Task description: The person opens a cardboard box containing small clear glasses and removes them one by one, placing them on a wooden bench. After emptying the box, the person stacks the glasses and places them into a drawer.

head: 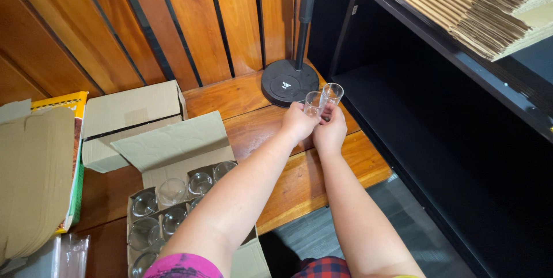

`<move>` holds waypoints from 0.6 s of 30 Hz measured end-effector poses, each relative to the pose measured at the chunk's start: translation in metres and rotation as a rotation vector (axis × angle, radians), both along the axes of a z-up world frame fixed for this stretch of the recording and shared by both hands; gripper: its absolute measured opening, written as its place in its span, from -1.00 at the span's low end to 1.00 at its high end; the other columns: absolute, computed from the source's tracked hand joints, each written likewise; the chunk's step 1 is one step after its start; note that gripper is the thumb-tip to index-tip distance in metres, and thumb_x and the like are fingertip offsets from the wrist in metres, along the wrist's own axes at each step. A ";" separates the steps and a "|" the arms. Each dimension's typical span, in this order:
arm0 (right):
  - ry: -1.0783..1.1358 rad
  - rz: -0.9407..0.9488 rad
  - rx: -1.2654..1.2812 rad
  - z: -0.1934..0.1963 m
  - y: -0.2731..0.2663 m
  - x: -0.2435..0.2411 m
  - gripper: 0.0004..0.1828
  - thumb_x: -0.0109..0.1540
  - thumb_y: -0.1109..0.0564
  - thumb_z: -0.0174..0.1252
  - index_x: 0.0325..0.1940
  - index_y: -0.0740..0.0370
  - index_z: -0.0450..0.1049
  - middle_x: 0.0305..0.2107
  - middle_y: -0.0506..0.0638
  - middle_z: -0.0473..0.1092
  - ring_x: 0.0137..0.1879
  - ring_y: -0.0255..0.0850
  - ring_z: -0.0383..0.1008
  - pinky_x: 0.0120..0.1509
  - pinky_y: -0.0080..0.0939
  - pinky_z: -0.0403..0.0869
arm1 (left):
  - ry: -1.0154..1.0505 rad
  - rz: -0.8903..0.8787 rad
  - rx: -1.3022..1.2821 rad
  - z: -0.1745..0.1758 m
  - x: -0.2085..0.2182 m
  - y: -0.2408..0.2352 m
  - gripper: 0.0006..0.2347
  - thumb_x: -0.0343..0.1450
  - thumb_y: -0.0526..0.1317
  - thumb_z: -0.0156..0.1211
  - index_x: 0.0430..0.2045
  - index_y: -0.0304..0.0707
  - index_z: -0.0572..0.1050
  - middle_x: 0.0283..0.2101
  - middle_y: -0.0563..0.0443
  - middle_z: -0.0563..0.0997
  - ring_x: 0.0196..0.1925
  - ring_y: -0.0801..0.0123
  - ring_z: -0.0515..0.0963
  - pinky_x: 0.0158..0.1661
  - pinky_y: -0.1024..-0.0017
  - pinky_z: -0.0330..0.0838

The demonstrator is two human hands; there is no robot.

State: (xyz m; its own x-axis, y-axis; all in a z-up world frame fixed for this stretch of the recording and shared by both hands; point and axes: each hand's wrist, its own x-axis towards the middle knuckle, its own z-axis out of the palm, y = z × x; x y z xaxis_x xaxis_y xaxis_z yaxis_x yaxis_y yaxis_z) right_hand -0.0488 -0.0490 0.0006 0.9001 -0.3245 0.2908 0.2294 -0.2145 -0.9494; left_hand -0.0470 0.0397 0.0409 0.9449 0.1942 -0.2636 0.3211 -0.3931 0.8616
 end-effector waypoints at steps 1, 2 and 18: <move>0.000 0.001 0.000 -0.005 -0.002 0.004 -0.57 0.10 0.48 0.28 0.06 0.44 0.47 -0.15 0.27 0.41 0.00 0.05 0.58 0.09 -0.11 0.66 | 0.000 0.001 0.000 -0.004 0.001 0.000 -0.37 0.29 -0.03 0.41 0.25 -0.26 0.36 0.23 -0.26 0.53 0.37 0.01 0.46 0.30 0.17 0.40; 0.016 -0.002 0.007 -0.010 -0.003 0.008 -0.55 0.08 0.46 0.35 0.04 0.42 0.48 -0.17 0.26 0.43 -0.01 0.03 0.59 0.09 -0.16 0.66 | 0.002 0.005 0.017 -0.007 0.002 0.000 -0.39 0.29 -0.04 0.40 0.23 -0.25 0.37 0.21 -0.24 0.54 0.36 0.02 0.47 0.30 0.18 0.40; 0.127 -0.154 -0.302 -0.053 -0.015 0.030 -0.77 0.07 0.05 0.53 -0.30 -0.02 0.59 -0.49 -0.16 0.56 -0.23 -0.27 0.65 -0.06 -0.24 0.59 | -0.058 -0.135 -0.004 -0.024 -0.033 0.000 -0.47 0.33 0.17 0.19 0.04 -0.22 0.53 0.14 -0.17 0.62 0.27 0.15 0.55 0.25 0.27 0.45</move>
State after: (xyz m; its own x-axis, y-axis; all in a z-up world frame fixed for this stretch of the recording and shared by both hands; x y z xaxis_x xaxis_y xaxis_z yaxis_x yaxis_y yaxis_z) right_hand -0.0187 -0.0643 -0.0521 0.8822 -0.3760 0.2833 0.0568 -0.5123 -0.8569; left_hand -0.0803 0.0392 0.0174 0.9760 0.0637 -0.2083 0.2154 -0.4259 0.8787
